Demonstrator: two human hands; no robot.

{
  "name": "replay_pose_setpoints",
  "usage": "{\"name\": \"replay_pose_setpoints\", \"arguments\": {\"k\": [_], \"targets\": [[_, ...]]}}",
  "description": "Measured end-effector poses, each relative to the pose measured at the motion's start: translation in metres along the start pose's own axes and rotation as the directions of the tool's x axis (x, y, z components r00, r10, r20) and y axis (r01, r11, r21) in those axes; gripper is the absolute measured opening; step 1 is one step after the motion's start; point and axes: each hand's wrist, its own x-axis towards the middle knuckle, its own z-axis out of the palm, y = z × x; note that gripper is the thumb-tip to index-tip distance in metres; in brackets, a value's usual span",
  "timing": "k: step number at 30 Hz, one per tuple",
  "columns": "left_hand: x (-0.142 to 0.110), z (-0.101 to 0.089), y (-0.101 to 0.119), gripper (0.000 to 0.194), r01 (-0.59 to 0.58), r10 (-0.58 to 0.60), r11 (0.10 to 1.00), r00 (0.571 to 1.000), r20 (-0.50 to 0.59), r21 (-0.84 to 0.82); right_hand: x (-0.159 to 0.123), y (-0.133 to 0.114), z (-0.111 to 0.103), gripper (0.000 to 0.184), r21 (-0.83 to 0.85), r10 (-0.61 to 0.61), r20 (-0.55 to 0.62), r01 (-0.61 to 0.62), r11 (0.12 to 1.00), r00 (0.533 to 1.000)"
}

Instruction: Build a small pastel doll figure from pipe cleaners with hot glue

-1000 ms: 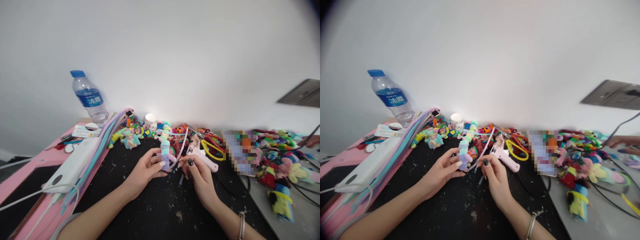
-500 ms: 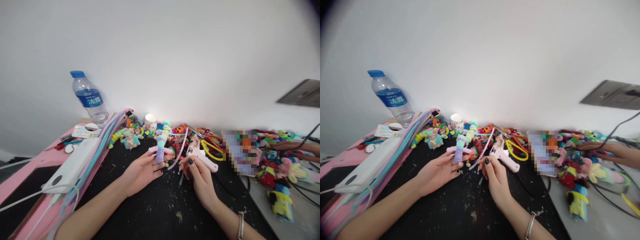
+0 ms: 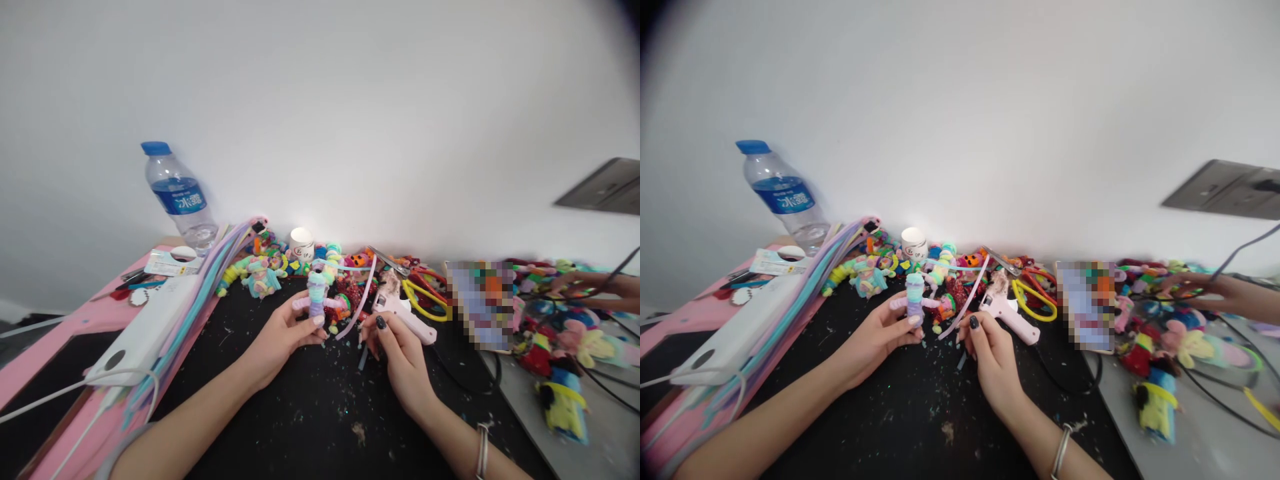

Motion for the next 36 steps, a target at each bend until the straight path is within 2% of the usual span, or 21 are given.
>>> {"name": "replay_pose_setpoints", "arguments": {"k": [4,9,13,18,20,23,31,36], "targets": [[0.001,-0.001,0.004,0.045,-0.086,0.097,0.978,0.994,-0.052,0.191,0.000,0.000,0.000,0.025,-0.007,-0.005,0.002,0.005,1.000,1.000],[0.002,-0.001,0.005,0.042,-0.131,0.150,0.951,0.988,-0.047,0.281,0.000,-0.001,-0.001,0.021,-0.061,-0.038,-0.029,0.037,0.997,0.999],[0.000,0.002,0.002,0.041,-0.101,0.092,0.952,0.995,0.042,0.290,-0.001,-0.002,-0.001,0.013,-0.137,-0.079,-0.041,0.073,0.988,0.996],[-0.004,0.007,-0.006,0.035,-0.070,0.027,0.965,0.986,0.167,0.255,-0.002,-0.006,-0.001,0.012,-0.335,-0.093,0.145,0.137,0.932,0.985],[-0.005,0.008,-0.008,0.035,-0.071,0.029,0.970,0.983,0.179,0.231,-0.001,-0.007,-0.001,0.012,-0.384,-0.085,0.212,0.163,0.909,0.974],[-0.006,0.009,-0.011,0.037,-0.062,0.021,0.975,0.982,0.188,0.214,0.000,-0.006,-0.001,0.016,-0.420,-0.109,0.250,0.210,0.883,0.962],[-0.009,0.009,-0.011,0.038,-0.056,-0.009,0.965,0.970,0.244,0.256,-0.002,-0.006,0.000,0.017,-0.428,-0.215,0.264,0.314,0.847,0.940],[-0.009,0.011,-0.011,0.038,-0.055,-0.002,0.968,0.974,0.225,0.245,-0.002,-0.009,0.003,0.018,-0.410,-0.183,0.264,0.282,0.867,0.947]]}}
